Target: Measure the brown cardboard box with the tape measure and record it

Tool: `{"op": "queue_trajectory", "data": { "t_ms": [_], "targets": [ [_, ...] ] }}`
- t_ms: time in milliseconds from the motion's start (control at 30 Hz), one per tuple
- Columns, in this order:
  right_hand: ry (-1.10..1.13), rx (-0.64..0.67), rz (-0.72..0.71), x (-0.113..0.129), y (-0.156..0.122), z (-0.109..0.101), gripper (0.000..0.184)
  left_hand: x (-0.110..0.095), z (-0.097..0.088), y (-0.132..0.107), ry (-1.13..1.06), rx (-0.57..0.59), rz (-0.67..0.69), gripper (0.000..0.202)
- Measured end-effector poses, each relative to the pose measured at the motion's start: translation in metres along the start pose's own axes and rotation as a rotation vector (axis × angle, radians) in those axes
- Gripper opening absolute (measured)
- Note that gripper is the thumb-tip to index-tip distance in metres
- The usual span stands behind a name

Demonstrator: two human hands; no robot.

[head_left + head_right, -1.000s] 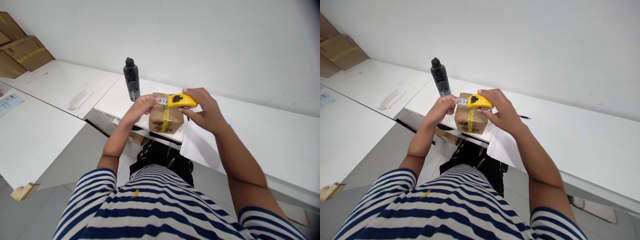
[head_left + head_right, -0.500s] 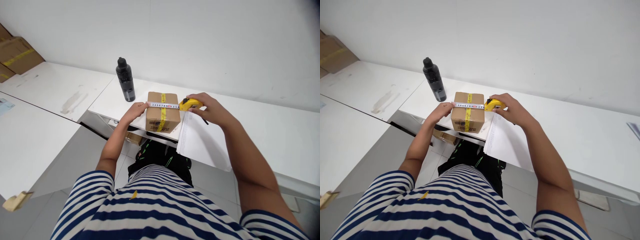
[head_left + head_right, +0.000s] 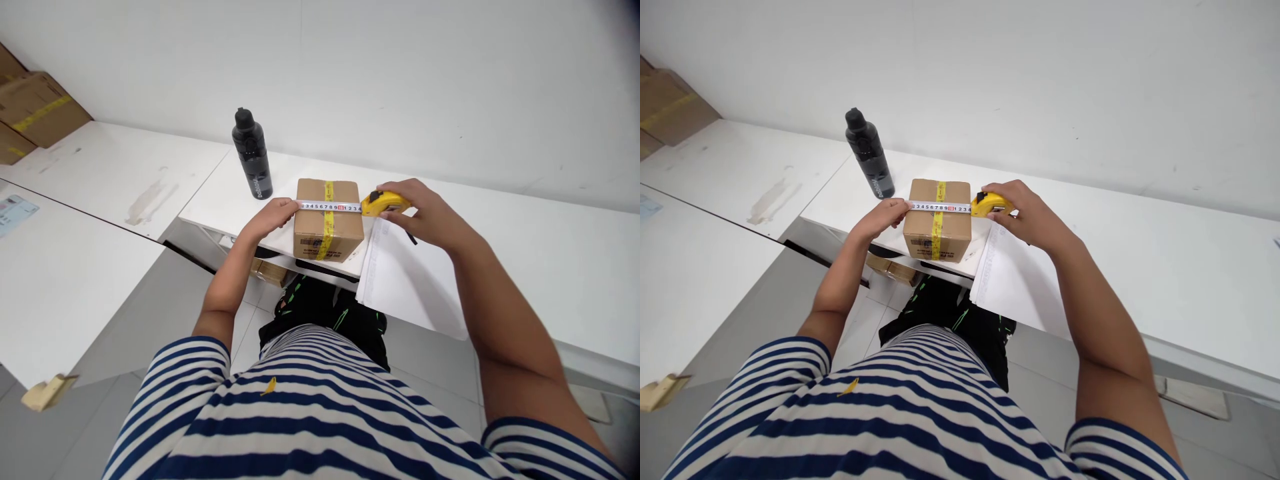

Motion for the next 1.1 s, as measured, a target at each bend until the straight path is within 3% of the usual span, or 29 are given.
{"op": "queue_trajectory", "data": {
  "t_ms": [233,533,633,767,1100],
  "targets": [
    [-0.032,-0.010,-0.012,0.001,0.000,-0.002,0.048,-0.016,0.002,-0.007,0.061,-0.051,0.044,0.040],
    [-0.059,0.016,-0.037,0.003,0.006,-0.013,0.050,-0.042,0.008,-0.012,0.374,-0.084,0.070,0.044],
    [-0.045,0.043,-0.041,0.004,0.009,-0.009,0.050,-0.034,0.011,-0.010,0.364,-0.041,0.041,0.043],
    [0.003,0.049,-0.032,0.003,0.011,-0.006,0.052,-0.016,0.015,-0.008,0.195,0.049,-0.015,0.045],
    [0.007,0.099,0.091,-0.016,-0.002,-0.020,0.051,-0.002,0.012,-0.005,-0.010,0.039,-0.010,0.039]
  ]
}}
Point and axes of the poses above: each hand's wrist, its own y-axis towards the middle knuckle, its own z-axis out of the palm, x = y × z, the point moved 6 cm from there along y, towards the middle knuckle, and after that the axes turned 14 degrees about -y, right-handed, at the moved point
